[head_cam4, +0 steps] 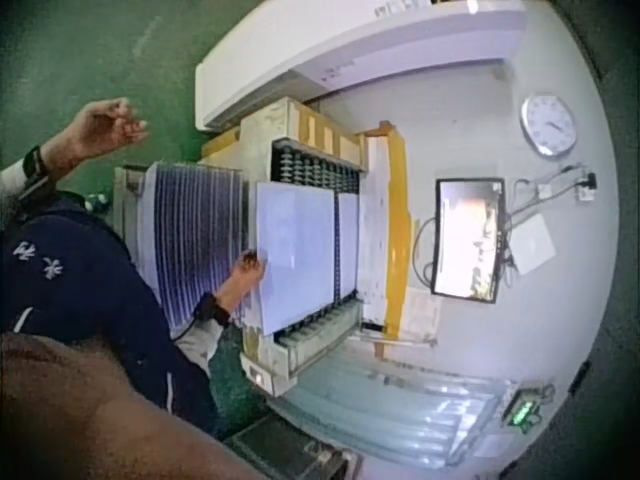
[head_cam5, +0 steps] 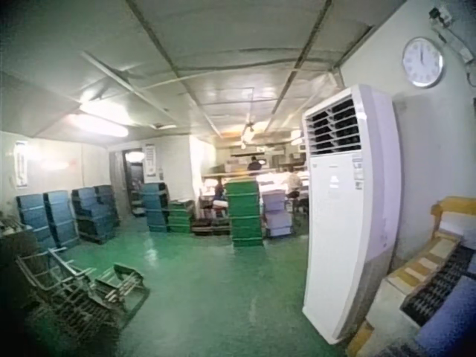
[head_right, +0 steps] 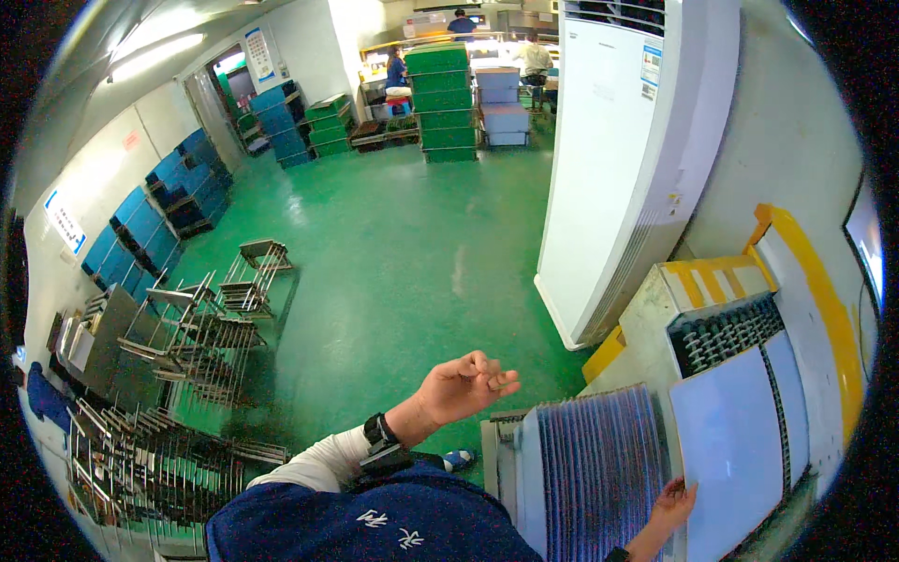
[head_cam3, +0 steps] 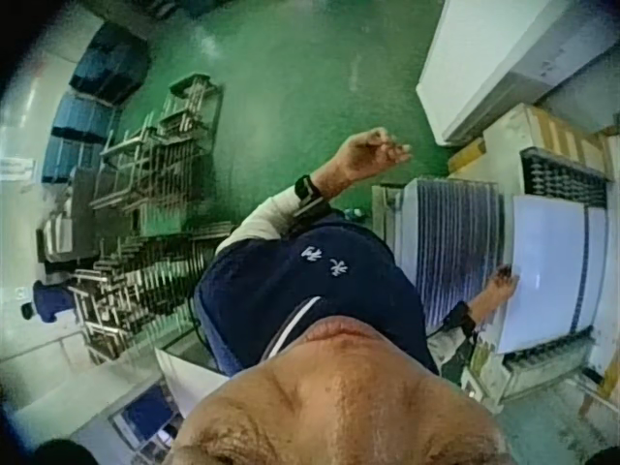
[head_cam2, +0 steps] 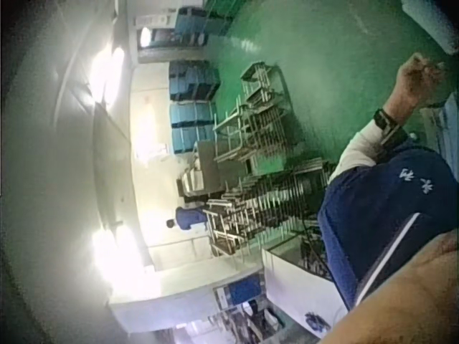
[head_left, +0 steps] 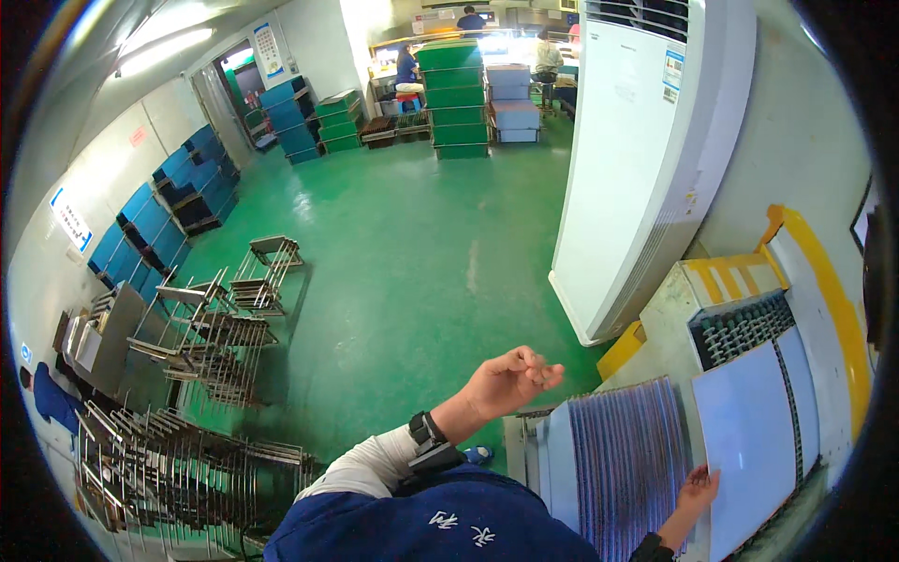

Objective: Picking up thin material sheets from a vertical stack and feeding them into a roller processing machine one by one.

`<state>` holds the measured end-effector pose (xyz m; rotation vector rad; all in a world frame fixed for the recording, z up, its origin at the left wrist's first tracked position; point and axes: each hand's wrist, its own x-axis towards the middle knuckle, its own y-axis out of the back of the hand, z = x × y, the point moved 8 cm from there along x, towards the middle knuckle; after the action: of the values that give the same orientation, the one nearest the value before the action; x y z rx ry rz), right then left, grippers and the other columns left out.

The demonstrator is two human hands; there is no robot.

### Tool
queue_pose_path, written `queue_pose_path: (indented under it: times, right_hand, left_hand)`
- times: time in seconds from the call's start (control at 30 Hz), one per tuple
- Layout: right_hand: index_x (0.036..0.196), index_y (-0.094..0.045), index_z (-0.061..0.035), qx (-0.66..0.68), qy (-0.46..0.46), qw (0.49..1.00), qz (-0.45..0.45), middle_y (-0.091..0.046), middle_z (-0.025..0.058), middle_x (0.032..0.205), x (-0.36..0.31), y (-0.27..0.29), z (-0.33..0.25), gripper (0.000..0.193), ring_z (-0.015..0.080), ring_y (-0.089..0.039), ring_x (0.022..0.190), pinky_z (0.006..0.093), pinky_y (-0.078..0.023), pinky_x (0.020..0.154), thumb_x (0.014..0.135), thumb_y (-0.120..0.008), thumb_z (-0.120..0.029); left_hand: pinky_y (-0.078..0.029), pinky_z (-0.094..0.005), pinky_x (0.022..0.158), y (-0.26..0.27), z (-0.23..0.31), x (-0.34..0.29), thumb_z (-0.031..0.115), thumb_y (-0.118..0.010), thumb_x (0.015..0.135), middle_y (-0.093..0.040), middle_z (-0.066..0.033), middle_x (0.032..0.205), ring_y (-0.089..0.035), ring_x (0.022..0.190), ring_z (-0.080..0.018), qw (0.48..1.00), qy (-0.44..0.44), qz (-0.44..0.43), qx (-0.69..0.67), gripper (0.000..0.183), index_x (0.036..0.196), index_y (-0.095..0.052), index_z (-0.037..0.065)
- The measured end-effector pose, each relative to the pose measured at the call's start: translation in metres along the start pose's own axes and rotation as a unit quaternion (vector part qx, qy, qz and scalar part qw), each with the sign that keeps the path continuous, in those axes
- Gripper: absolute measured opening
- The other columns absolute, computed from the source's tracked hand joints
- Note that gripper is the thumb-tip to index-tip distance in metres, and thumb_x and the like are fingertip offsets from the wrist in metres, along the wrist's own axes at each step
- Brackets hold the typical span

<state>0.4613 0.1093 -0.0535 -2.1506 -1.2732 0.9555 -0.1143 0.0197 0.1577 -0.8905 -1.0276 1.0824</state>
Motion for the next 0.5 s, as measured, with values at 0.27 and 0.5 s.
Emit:
queue_pose_path:
  times: [0.27, 0.5]
  right_hand:
    - [0.109, -0.06, 0.0011, -0.013, -0.015, 1.0, -0.009, -0.063, 0.0113, 0.1, 0.012, -0.004, 0.003, 0.038, 0.0201, -0.062, 0.088, 0.0301, -0.055, 0.075, 0.09, -0.073, -0.029]
    - [0.106, -0.062, 0.0008, 0.007, -0.007, 0.999, 0.032, -0.065, 0.011, 0.093, 0.011, -0.001, 0.003, 0.036, 0.0197, -0.062, 0.085, 0.0307, -0.055, 0.075, 0.09, -0.072, -0.029]
  left_hand:
    - [-0.032, -0.0463, 0.114, 0.006, 0.003, 0.002, 0.008, -0.051, 0.093, -0.064, -0.0073, 0.087, -0.053, 0.122, -0.0312, 1.0, 0.005, -0.004, -0.011, 0.014, 0.09, -0.065, 0.005]
    - [-0.027, -0.052, 0.118, 0.011, 0.009, -0.001, 0.008, -0.057, 0.088, -0.065, -0.0094, 0.09, -0.056, 0.116, -0.0331, 0.999, -0.006, 0.042, -0.009, 0.011, 0.087, -0.067, 0.006]
